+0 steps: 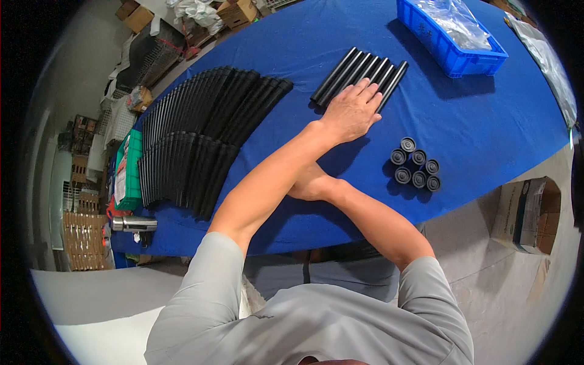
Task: Manually attaching plastic end caps to black tubes at a workstation.
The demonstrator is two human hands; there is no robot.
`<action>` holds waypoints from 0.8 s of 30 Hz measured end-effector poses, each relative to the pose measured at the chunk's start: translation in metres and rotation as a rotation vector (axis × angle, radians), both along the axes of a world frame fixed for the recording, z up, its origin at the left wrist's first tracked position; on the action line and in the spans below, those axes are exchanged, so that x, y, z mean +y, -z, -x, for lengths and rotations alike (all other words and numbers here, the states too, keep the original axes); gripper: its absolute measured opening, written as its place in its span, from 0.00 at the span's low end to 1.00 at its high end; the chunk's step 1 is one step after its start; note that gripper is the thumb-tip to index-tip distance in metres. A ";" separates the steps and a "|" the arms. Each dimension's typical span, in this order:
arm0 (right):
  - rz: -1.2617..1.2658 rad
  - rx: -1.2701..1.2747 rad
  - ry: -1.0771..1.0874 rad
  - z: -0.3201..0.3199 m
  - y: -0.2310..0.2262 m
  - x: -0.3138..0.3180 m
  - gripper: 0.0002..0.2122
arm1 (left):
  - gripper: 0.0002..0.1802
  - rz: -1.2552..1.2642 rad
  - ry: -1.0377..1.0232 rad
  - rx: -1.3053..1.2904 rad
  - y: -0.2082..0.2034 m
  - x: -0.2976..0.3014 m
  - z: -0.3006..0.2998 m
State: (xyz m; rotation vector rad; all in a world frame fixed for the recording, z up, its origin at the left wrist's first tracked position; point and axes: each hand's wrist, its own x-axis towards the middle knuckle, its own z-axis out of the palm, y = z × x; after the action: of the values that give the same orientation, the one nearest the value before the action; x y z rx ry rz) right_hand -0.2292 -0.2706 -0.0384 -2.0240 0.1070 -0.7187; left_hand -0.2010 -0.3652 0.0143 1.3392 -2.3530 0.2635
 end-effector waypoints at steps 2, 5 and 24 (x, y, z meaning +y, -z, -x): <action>-0.093 -0.026 -0.018 0.004 -0.011 0.003 0.11 | 0.18 -0.018 -0.046 -0.198 0.009 -0.010 0.006; -0.236 -0.034 -0.059 0.009 -0.010 0.001 0.10 | 0.17 -0.104 0.030 -0.242 0.012 -0.018 0.019; -0.505 -0.124 -0.479 -0.004 0.062 -0.010 0.12 | 0.30 -0.628 -0.308 0.371 -0.006 -0.032 0.056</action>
State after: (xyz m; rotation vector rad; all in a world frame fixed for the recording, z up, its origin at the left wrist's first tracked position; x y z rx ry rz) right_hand -0.2249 -0.2811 -0.1003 -1.4391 -0.2419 -0.4501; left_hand -0.2570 -0.3969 0.0204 1.8388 -1.9714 -0.6399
